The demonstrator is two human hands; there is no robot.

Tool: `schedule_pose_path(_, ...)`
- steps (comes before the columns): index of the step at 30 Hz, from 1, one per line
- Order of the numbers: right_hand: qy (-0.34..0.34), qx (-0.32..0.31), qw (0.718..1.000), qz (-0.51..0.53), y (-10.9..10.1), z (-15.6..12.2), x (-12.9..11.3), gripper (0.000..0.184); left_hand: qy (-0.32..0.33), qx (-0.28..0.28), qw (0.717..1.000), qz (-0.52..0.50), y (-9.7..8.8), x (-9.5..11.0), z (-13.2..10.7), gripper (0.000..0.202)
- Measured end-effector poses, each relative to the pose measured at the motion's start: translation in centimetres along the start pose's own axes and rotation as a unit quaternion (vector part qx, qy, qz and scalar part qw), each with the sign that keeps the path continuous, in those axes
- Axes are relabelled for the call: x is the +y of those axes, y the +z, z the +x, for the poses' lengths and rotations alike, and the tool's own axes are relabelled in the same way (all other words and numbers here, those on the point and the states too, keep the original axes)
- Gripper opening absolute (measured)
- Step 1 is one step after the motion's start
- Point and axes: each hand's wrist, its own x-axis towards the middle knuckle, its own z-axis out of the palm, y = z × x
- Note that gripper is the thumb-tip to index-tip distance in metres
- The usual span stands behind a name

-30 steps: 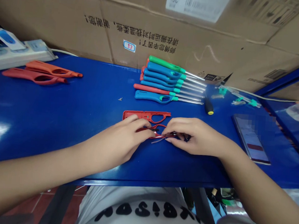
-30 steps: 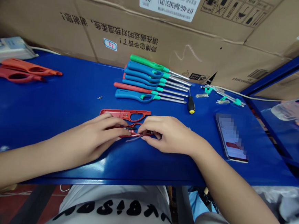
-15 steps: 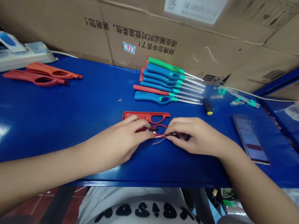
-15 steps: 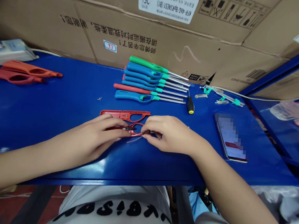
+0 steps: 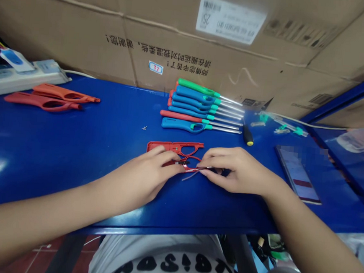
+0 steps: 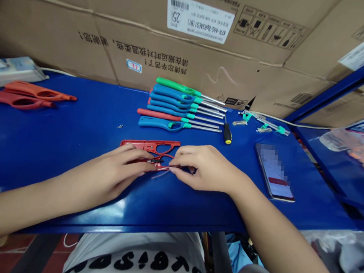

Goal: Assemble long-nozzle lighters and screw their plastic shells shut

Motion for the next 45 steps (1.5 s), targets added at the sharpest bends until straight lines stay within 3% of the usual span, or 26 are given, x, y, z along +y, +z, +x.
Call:
schedule_pose_path(3,0.075,0.142,0.985,-0.068,-0.8,0.2,1.2,0.018,0.000,0.000,1.000,0.018,-0.2,-0.1,0.1,0.041)
schedule_pose_path(6,0.222,0.251,0.922,-0.197,-2.4,-0.5,4.1,0.024,0.009,0.011,0.999,0.036,-0.2,-0.3,0.1,0.041)
schedule_pose_path(8,0.303,0.244,0.886,-0.251,-3.9,-1.6,6.5,0.033,0.019,0.024,0.999,0.040,-0.3,-0.3,0.0,0.039)
schedule_pose_path(11,0.383,0.204,0.855,-0.285,-6.1,-3.6,9.8,0.034,0.021,0.032,0.999,0.038,-0.3,-0.3,-0.1,0.034)
schedule_pose_path(13,0.435,0.129,0.838,-0.303,-7.4,-4.5,11.4,0.034,0.013,0.030,0.999,0.042,-0.3,-0.3,-0.1,0.033)
schedule_pose_path(21,0.381,-0.019,0.869,-0.316,-9.1,-3.9,14.0,0.029,-0.021,0.019,0.999,0.035,-0.5,0.0,-0.2,0.033)
schedule_pose_path(27,0.383,-0.058,0.877,-0.284,-10.1,-3.8,15.1,0.024,-0.037,0.002,0.999,0.025,-1.3,0.5,-0.3,0.032)
schedule_pose_path(32,0.398,-0.005,0.873,-0.280,-11.0,-3.8,16.4,0.029,-0.043,0.001,0.999,0.020,-1.6,0.7,-0.3,0.031)
schedule_pose_path(37,0.432,0.028,0.864,-0.256,-10.4,-3.2,17.4,0.014,-0.035,0.027,0.999,-0.007,-1.8,0.9,-0.2,0.030)
schedule_pose_path(39,0.448,0.045,0.861,-0.236,-10.2,-2.9,17.3,0.016,-0.037,0.019,0.999,-0.007,-1.8,0.9,-0.2,0.029)
schedule_pose_path(42,0.457,0.110,0.858,-0.205,-10.2,-2.3,16.3,0.018,-0.044,-0.006,0.999,-0.002,-1.9,1.0,-0.2,0.030)
schedule_pose_path(45,0.439,0.170,0.871,-0.142,-9.9,-1.5,13.6,0.021,-0.049,-0.013,0.999,-0.002,-1.9,1.1,-0.1,0.030)
